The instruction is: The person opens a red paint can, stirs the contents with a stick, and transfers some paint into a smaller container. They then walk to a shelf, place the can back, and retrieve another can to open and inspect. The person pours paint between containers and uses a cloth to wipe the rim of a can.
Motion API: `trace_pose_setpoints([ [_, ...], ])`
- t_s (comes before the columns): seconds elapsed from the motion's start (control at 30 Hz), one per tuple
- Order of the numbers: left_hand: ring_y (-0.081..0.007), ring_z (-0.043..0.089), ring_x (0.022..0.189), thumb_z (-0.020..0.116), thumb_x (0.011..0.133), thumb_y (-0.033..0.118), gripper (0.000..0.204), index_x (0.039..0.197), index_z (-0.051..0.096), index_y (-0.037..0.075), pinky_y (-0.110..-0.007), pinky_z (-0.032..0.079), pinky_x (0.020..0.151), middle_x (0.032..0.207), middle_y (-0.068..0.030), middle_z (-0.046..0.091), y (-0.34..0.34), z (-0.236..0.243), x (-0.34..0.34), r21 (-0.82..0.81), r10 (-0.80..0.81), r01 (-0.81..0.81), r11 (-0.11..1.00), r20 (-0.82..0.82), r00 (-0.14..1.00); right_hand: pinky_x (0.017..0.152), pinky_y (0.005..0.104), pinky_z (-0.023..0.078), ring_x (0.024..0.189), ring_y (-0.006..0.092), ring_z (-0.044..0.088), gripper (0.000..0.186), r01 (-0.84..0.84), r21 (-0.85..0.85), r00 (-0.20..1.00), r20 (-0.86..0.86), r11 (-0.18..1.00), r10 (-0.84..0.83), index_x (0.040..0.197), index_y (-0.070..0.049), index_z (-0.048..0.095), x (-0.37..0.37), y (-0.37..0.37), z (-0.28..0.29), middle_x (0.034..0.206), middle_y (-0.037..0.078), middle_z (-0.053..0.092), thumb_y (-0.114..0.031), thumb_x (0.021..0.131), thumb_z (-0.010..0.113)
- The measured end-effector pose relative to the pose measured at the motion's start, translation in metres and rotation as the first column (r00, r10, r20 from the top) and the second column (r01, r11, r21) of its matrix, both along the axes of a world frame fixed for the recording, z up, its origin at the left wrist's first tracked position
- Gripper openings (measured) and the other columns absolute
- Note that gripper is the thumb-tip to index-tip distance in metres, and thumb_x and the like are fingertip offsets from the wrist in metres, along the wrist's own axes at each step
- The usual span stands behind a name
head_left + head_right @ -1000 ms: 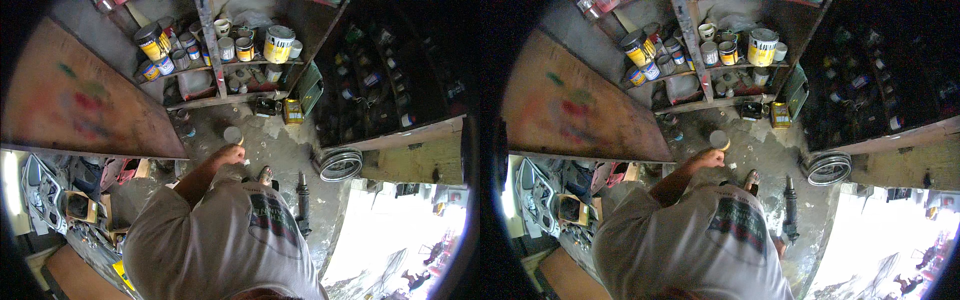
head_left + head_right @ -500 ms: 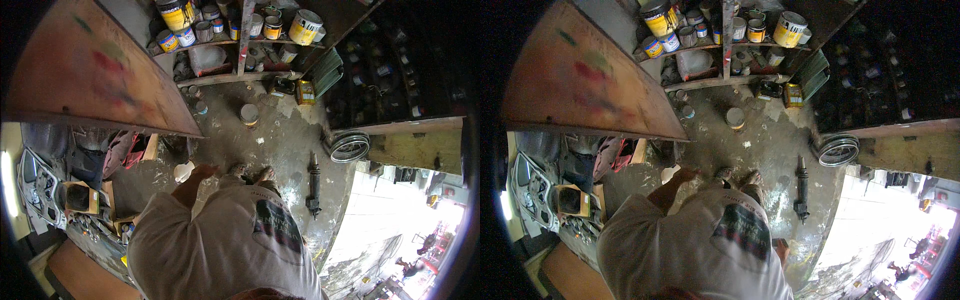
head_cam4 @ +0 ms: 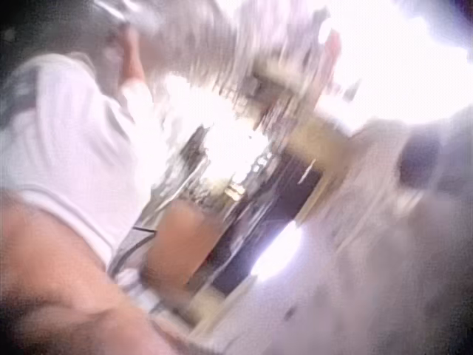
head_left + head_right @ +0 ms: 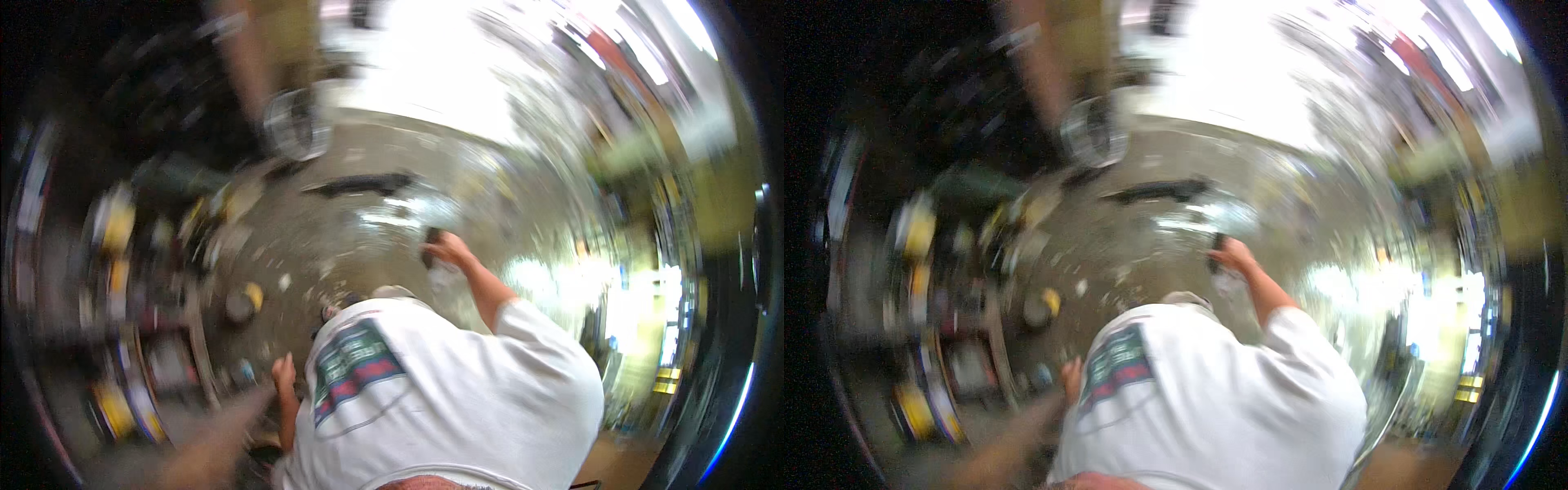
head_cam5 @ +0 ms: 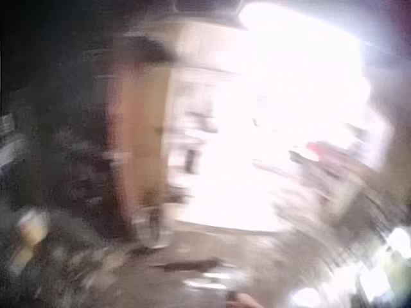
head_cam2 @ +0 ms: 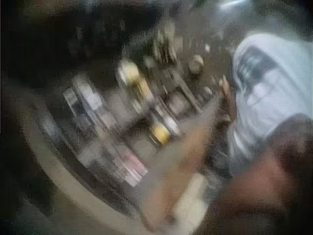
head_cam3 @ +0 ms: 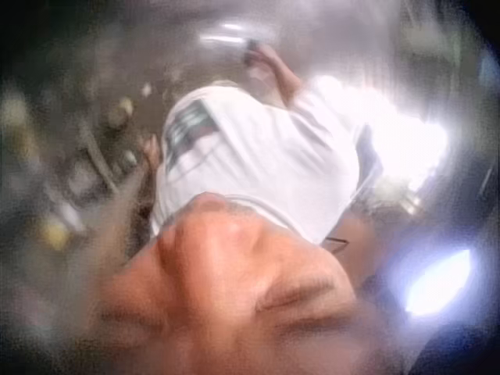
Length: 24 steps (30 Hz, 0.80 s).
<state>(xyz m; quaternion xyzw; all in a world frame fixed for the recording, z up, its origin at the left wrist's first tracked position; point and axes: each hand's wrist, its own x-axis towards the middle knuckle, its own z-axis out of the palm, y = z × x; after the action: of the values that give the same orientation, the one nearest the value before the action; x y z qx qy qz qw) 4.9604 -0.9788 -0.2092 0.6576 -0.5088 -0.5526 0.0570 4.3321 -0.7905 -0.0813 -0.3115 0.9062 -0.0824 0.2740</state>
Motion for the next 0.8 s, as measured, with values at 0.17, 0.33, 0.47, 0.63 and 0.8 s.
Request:
trace_pose_setpoints([
  [0.17, -0.023, 0.057, 0.057, 0.073, 0.097, 0.038, 0.047, 0.071, 0.06, 0.001, -0.041, 0.046, 0.058, 0.061, -0.0073, 0.058, -0.052, 0.025, -0.073, 0.112, -0.397, 0.396, 0.911, -0.016, 0.918, 0.085, 0.0492, 0.058, 0.098, 0.0414, 0.074, 0.063, 0.371, -0.022, 0.919, 0.156, 0.928, -0.364, 0.106, -0.004, 0.08, 0.036, 0.135, 0.007, 0.102, 0.025, 0.076, -0.064, 0.086, 0.074],
  [0.33, -0.0211, 0.057, 0.057, 0.073, 0.098, 0.037, 0.045, 0.073, 0.062, 0.001, -0.039, 0.046, 0.057, 0.063, -0.0071, 0.059, -0.084, 0.022, -0.158, 0.119, -0.694, 0.688, 0.716, 0.012, 0.72, 0.091, 0.05, 0.058, 0.108, 0.0427, 0.072, 0.07, 0.646, 0.176, 0.721, 0.177, 0.743, -0.669, 0.105, 0.005, 0.077, 0.12, 0.267, -0.053, 0.111, 0.029, 0.074, -0.061, 0.083, 0.078],
  [0.47, -0.0197, 0.058, 0.057, 0.073, 0.099, 0.035, 0.043, 0.074, 0.063, 0.001, -0.037, 0.047, 0.055, 0.064, -0.007, 0.06, -0.098, 0.007, -0.248, 0.097, -0.845, 0.839, 0.535, 0.05, 0.533, 0.094, 0.0493, 0.057, 0.113, 0.0419, 0.072, 0.07, 0.822, 0.295, 0.456, 0.174, 0.488, -0.873, 0.112, 0.004, 0.077, 0.189, 0.351, -0.089, 0.118, 0.028, 0.073, -0.059, 0.081, 0.082],
  [0.63, -0.0179, 0.058, 0.056, 0.073, 0.099, 0.033, 0.041, 0.076, 0.065, 0.001, -0.035, 0.047, 0.054, 0.066, -0.0068, 0.062, -0.093, -0.044, -0.391, -0.173, -0.955, 0.951, 0.257, 0.107, 0.277, 0.098, 0.0494, 0.056, 0.116, 0.0443, 0.069, 0.074, 0.933, 0.323, 0.097, 0.197, 0.158, -0.975, 0.11, 0.004, 0.077, 0.25, 0.412, -0.068, 0.12, 0.028, 0.072, -0.065, 0.083, 0.077],
  [0.8, -0.0179, 0.06, 0.055, 0.072, 0.101, 0.028, 0.031, 0.088, 0.066, 0.0, -0.035, 0.048, 0.049, 0.071, -0.0067, 0.064, -0.02, -0.004, -0.565, 0.043, -0.993, 0.994, 0.102, -0.058, 0.104, 0.101, 0.0458, 0.055, 0.12, 0.0422, 0.068, 0.076, 0.97, 0.236, 0.014, 0.183, 0.058, -0.983, 0.111, 0.003, 0.077, 0.269, 0.44, -0.07, 0.125, 0.029, 0.07, -0.069, 0.085, 0.071],
])
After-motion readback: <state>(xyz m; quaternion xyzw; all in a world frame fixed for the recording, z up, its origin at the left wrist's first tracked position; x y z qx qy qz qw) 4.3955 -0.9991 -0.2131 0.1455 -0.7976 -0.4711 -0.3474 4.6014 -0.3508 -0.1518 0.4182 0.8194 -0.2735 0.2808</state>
